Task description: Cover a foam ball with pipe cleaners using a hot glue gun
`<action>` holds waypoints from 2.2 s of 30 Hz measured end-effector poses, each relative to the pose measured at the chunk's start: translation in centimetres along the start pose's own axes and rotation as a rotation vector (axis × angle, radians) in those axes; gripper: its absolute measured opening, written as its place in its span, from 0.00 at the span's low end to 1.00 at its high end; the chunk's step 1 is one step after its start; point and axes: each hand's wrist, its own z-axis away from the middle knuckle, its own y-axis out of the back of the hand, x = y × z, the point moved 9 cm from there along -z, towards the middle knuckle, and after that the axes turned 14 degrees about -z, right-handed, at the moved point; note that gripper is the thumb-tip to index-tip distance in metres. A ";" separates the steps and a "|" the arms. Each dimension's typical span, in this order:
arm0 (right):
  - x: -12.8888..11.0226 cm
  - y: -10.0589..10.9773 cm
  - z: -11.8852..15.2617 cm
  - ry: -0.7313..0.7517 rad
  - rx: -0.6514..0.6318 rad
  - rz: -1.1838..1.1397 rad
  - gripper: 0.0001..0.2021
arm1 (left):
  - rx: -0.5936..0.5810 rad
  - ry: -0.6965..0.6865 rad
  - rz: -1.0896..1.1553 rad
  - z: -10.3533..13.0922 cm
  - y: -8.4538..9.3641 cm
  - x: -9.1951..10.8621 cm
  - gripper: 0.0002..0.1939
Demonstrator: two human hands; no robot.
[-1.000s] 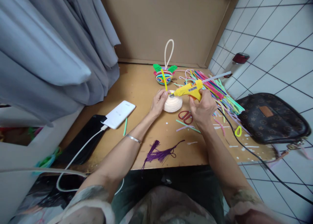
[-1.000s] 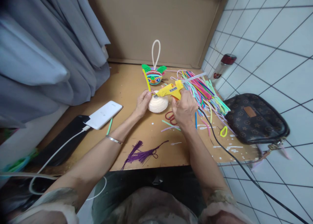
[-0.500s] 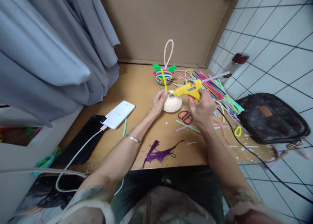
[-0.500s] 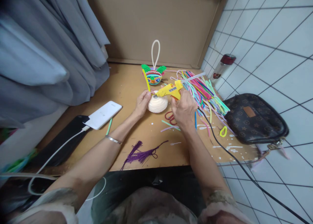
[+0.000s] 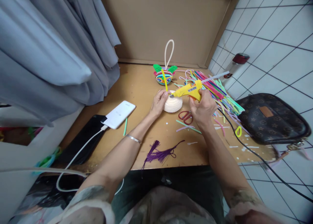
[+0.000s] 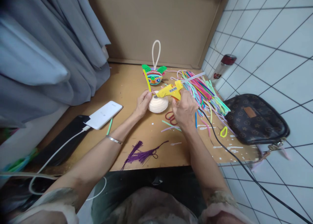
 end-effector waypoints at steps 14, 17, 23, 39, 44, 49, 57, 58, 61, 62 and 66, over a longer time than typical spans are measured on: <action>1.0 -0.2 0.2 -0.090 0.000 -0.074 0.15 | -0.017 0.002 -0.003 0.0 -0.2 -0.2 0.32; 1.3 -0.4 0.3 -0.128 -0.015 -0.080 0.14 | -0.018 0.004 -0.003 0.0 -0.2 -0.3 0.31; 1.9 -0.5 0.2 -0.205 -0.036 -0.111 0.16 | -0.012 0.000 -0.010 -0.1 -0.1 -0.4 0.31; 4.5 -1.4 0.1 -0.472 -0.061 -0.168 0.17 | -0.028 0.017 -0.007 0.0 -0.2 0.0 0.30; 7.8 -1.2 0.5 -0.643 -0.051 -0.058 0.18 | -0.018 0.032 0.020 0.0 0.0 -0.1 0.30; 11.1 -1.9 2.3 -0.824 -0.201 0.105 0.21 | -0.066 0.041 0.022 0.1 -0.2 -0.2 0.32; 12.6 -2.7 4.2 -0.905 -0.319 0.245 0.25 | -0.116 0.009 -0.096 0.4 -0.7 -0.3 0.36; 12.5 -2.8 4.3 -0.890 -0.314 0.253 0.24 | -0.114 0.001 -0.125 0.4 -0.7 -0.3 0.38; 12.2 -2.8 4.2 -0.805 -0.279 0.295 0.25 | -0.099 -0.001 -0.193 0.4 -0.8 -0.2 0.41; 12.0 -2.7 4.0 -0.758 -0.261 0.314 0.25 | -0.092 0.005 -0.201 0.4 -0.8 -0.1 0.40; 10.3 -2.5 2.6 -0.522 -0.139 0.261 0.21 | -0.065 0.022 -0.184 0.5 -0.8 0.0 0.39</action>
